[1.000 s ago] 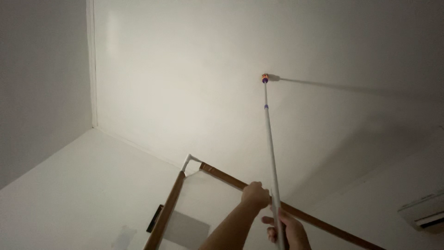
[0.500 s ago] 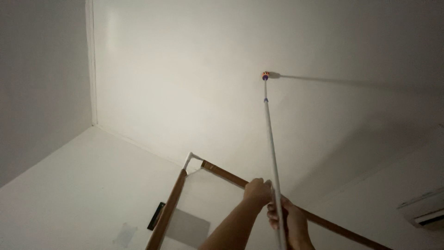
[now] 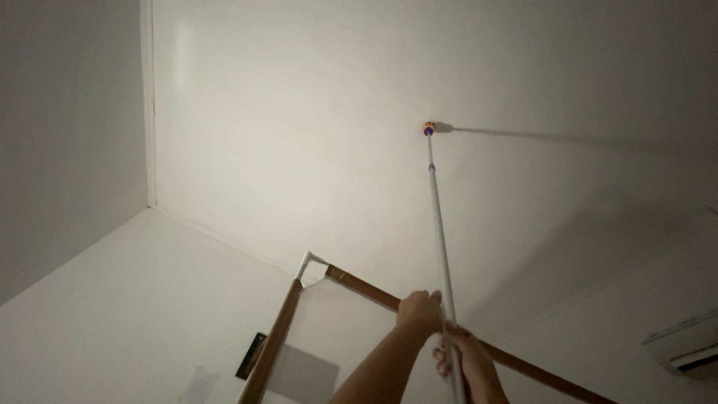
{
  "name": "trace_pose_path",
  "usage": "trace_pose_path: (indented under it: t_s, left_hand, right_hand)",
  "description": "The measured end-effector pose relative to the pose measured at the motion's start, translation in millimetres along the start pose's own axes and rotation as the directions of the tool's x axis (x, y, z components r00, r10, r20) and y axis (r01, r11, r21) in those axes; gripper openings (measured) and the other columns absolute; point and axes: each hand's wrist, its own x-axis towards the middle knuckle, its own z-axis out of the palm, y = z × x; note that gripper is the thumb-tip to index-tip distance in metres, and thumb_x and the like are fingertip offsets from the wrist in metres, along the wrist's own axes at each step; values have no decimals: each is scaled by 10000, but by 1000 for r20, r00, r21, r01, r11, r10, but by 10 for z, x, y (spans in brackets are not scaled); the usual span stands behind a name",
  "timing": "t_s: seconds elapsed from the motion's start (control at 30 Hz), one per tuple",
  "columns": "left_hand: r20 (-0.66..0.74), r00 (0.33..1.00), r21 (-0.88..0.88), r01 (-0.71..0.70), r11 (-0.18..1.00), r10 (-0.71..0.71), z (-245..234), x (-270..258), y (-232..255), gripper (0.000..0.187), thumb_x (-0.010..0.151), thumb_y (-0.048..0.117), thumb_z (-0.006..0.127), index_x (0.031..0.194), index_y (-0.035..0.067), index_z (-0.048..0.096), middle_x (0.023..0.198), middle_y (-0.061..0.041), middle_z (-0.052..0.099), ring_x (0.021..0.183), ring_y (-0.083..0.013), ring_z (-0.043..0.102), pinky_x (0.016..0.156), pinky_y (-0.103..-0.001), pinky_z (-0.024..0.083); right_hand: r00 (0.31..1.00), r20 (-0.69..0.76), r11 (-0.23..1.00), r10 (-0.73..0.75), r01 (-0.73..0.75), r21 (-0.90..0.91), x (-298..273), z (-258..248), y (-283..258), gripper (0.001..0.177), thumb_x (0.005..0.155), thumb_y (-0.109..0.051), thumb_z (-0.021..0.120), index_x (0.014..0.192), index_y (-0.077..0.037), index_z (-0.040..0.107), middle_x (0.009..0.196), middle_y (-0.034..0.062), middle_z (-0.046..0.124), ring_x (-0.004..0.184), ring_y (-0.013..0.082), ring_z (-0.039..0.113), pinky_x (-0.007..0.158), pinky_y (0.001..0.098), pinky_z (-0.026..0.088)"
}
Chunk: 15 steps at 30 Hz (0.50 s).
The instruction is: The person uses a long pole with a colorful attachment to reach a ceiling fixture. They then retrieve a light bulb from a nearby surface and attempt to screw it into the fixture using the pole. The person repeats the reaching motion to adjust the bulb.
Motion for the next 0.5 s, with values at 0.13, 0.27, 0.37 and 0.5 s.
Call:
trace_pose_path:
  t_s: [0.13,0.27,0.37,0.5]
  left_hand:
    - [-33,998,-7,-54,999,54,-17,30,-80,499,992,256,675,1463,148,546,1164,-129,635,997,-251,682,816,-373,626]
    - [17,999,94,-29,995,27,-120,-86,-49,557,950,287,722,1448,130,527,1158,-139,616,1004,-240,660,815,-362,607]
    - [36,999,-14,18,1000,-18,-154,-164,-36,395,1017,262,616,1374,99,564,1122,-125,631,944,-222,691,746,-346,639]
    - [65,982,-491,188,851,-180,-148,-181,-89,450,1097,372,403,1199,2,637,1009,-130,707,830,-185,728,693,-326,633]
  right_hand:
    - [990,-46,985,130,-124,123,-176,14,-104,427,1030,-326,536,1213,35,671,730,108,577,584,171,525,516,326,469]
    - [993,-68,988,93,-84,132,-199,48,-68,390,1087,-245,419,1285,25,619,764,133,609,597,195,524,512,338,450]
    - [983,-113,982,145,-129,139,-130,66,-3,407,1103,-287,323,1344,-53,553,747,136,567,582,205,474,504,358,405]
    - [992,-44,969,116,-104,223,-101,20,126,444,1066,-373,368,1362,-84,527,774,113,542,549,181,443,476,349,372]
